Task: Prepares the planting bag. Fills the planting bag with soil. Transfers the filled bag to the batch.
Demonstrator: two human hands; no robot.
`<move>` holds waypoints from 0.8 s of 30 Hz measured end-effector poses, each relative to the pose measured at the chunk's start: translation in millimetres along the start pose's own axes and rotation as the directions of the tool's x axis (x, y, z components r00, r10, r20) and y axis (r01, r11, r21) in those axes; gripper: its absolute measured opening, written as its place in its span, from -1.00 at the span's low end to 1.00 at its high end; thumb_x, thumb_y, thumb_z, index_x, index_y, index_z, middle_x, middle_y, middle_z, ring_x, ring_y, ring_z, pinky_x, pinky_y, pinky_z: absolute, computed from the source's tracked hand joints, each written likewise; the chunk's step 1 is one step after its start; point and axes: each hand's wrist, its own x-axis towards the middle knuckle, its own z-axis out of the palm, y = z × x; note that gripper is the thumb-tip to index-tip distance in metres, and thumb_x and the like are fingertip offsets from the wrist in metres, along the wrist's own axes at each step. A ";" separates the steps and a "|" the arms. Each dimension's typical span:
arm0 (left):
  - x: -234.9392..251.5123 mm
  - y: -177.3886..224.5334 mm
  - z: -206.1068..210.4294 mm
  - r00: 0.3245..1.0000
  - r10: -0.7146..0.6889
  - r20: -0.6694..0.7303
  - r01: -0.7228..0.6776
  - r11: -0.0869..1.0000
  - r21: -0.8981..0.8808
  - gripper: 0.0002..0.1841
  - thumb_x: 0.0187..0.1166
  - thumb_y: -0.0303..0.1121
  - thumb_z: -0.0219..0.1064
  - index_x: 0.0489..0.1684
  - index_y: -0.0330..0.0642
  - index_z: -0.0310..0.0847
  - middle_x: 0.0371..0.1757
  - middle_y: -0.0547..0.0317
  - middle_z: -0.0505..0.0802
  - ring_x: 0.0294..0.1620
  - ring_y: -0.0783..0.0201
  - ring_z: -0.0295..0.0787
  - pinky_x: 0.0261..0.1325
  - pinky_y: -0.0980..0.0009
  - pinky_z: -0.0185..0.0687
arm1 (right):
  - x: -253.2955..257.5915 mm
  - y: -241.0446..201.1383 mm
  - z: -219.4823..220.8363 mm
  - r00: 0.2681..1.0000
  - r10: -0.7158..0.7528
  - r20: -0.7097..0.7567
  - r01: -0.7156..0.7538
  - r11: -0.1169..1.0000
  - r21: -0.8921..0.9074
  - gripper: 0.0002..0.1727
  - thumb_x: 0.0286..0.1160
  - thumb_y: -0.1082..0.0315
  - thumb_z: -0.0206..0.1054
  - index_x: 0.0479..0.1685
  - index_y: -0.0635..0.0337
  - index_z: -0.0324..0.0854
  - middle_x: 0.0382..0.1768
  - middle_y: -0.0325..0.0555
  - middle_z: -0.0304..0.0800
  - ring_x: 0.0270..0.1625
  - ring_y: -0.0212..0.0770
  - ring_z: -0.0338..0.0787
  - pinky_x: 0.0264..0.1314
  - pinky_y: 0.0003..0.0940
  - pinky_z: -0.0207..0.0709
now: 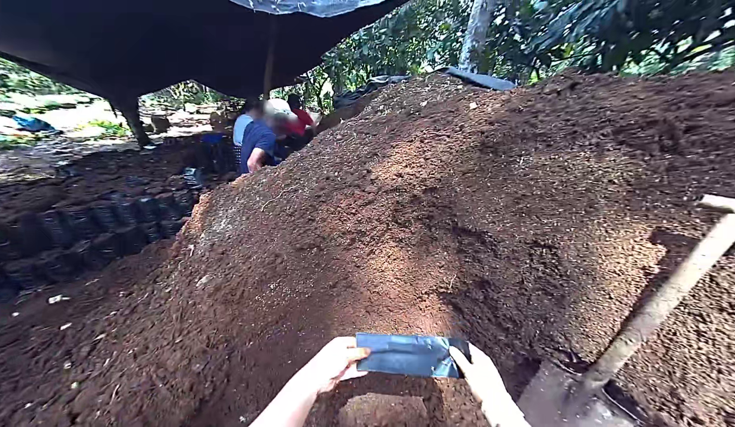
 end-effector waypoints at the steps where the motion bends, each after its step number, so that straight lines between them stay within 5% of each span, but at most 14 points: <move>1: 4.2 -4.4 -1.9 1.000 -0.003 -0.030 0.002 1.000 -0.026 -0.80 0.77 -0.40 0.23 0.19 -0.29 0.52 -0.02 0.06 0.84 -0.04 0.25 0.87 0.13 0.28 0.81 | 3.8 4.2 1.3 1.000 0.015 0.011 -0.015 0.998 -0.058 -0.54 0.74 0.21 0.27 0.42 0.37 0.60 0.35 0.33 0.72 0.50 0.18 0.65 0.67 0.12 0.34; 5: 23.0 -13.7 2.3 0.984 0.121 -0.134 -0.089 0.971 0.222 -0.84 0.65 -0.38 0.41 -0.13 -0.27 0.56 -0.35 0.17 0.75 -0.39 0.38 0.72 -0.24 0.44 0.68 | -1.3 -5.4 22.9 0.996 -0.079 0.037 0.087 0.924 -0.372 -0.28 0.47 0.22 0.47 0.62 0.35 0.40 0.48 0.44 0.51 0.52 0.47 0.51 0.55 0.30 0.38; 7: 37.2 -21.8 8.1 0.970 0.221 -0.097 -0.166 0.903 0.395 -0.73 0.55 -0.31 0.51 -0.26 -0.23 0.47 -0.49 0.25 0.55 -0.54 0.40 0.47 -0.39 0.44 0.47 | -16.9 -36.8 43.4 0.989 -0.113 0.090 0.127 0.979 -0.157 -0.47 0.57 0.22 0.38 0.41 0.41 0.52 0.25 0.32 0.68 0.29 0.23 0.69 0.44 0.06 0.51; 8: 43.4 -25.3 13.4 0.969 0.238 -0.064 -0.192 0.892 0.409 -0.71 0.56 -0.29 0.49 -0.29 -0.21 0.44 -0.48 0.27 0.48 -0.52 0.39 0.39 -0.36 0.41 0.39 | -23.9 -55.0 55.6 0.983 -0.035 0.180 0.028 0.999 0.039 -0.54 0.73 0.18 0.25 0.35 0.41 0.50 0.10 0.21 0.74 0.11 0.01 0.78 0.26 -0.12 0.62; 10: 50.0 -29.4 30.3 0.979 0.196 -0.052 -0.175 0.946 0.272 -0.80 0.73 -0.31 0.31 -0.25 -0.19 0.43 -0.50 0.31 0.46 -0.58 0.46 0.34 -0.46 0.51 0.33 | -31.5 -76.0 83.0 0.907 0.143 0.396 -0.303 0.875 0.378 -0.42 0.87 0.02 0.05 0.48 0.42 0.33 0.15 0.29 0.69 0.05 0.04 0.84 0.12 -0.07 0.74; 13: 55.7 -30.2 44.5 0.995 0.053 -0.083 -0.065 0.986 -0.152 -0.82 0.90 -0.22 0.01 0.00 -0.09 0.43 -0.49 0.34 0.55 -0.68 0.53 0.33 -0.62 0.61 0.29 | -29.2 -74.4 104.6 0.895 0.158 0.418 -0.374 0.776 0.508 -0.48 0.81 0.07 0.17 0.40 0.38 0.36 0.11 0.21 0.68 0.08 -0.04 0.81 0.16 -0.08 0.75; 16: 70.4 -32.7 30.0 0.987 0.063 -0.149 -0.095 0.972 -0.214 -0.92 0.81 -0.41 0.16 -0.04 -0.09 0.31 -0.57 0.37 0.50 -0.70 0.53 0.34 -0.62 0.61 0.30 | -4.9 -49.6 98.0 0.913 0.218 0.344 -0.348 0.857 0.381 -0.57 0.77 0.25 0.23 0.41 0.40 0.41 0.14 0.24 0.70 0.10 0.00 0.82 0.18 -0.05 0.74; 19: 84.3 -36.8 -26.9 0.929 0.339 -0.147 -0.286 0.913 0.292 -0.75 0.33 -0.60 0.30 -0.11 -0.25 0.38 -0.46 0.30 0.47 -0.49 0.41 0.42 -0.35 0.41 0.43 | 37.2 4.1 82.8 0.927 0.327 0.186 -0.349 0.932 0.102 -0.63 0.66 0.32 0.29 0.25 0.45 0.49 0.08 0.34 0.70 0.07 0.15 0.79 0.16 0.11 0.67; 22: 93.3 -36.5 -64.0 0.937 0.342 -0.068 -0.282 0.859 0.427 -0.71 0.54 -0.40 0.35 0.11 -0.25 0.42 -0.42 0.29 0.53 -0.46 0.40 0.47 -0.31 0.38 0.47 | 62.4 13.2 77.8 0.934 0.283 0.217 -0.295 0.955 0.024 -0.63 0.68 0.32 0.29 0.26 0.44 0.49 0.10 0.33 0.69 0.13 0.13 0.76 0.25 0.08 0.61; 24: 95.5 -30.2 -57.1 0.988 0.154 -0.024 -0.132 0.906 0.403 -0.58 0.67 -0.23 0.37 0.30 -0.28 0.39 -0.24 0.09 0.69 -0.33 0.26 0.66 -0.22 0.27 0.64 | 63.9 -4.9 94.0 0.934 0.192 0.300 -0.201 0.980 0.000 -0.61 0.68 0.25 0.30 0.24 0.41 0.53 0.08 0.26 0.71 0.11 0.07 0.76 0.27 0.03 0.61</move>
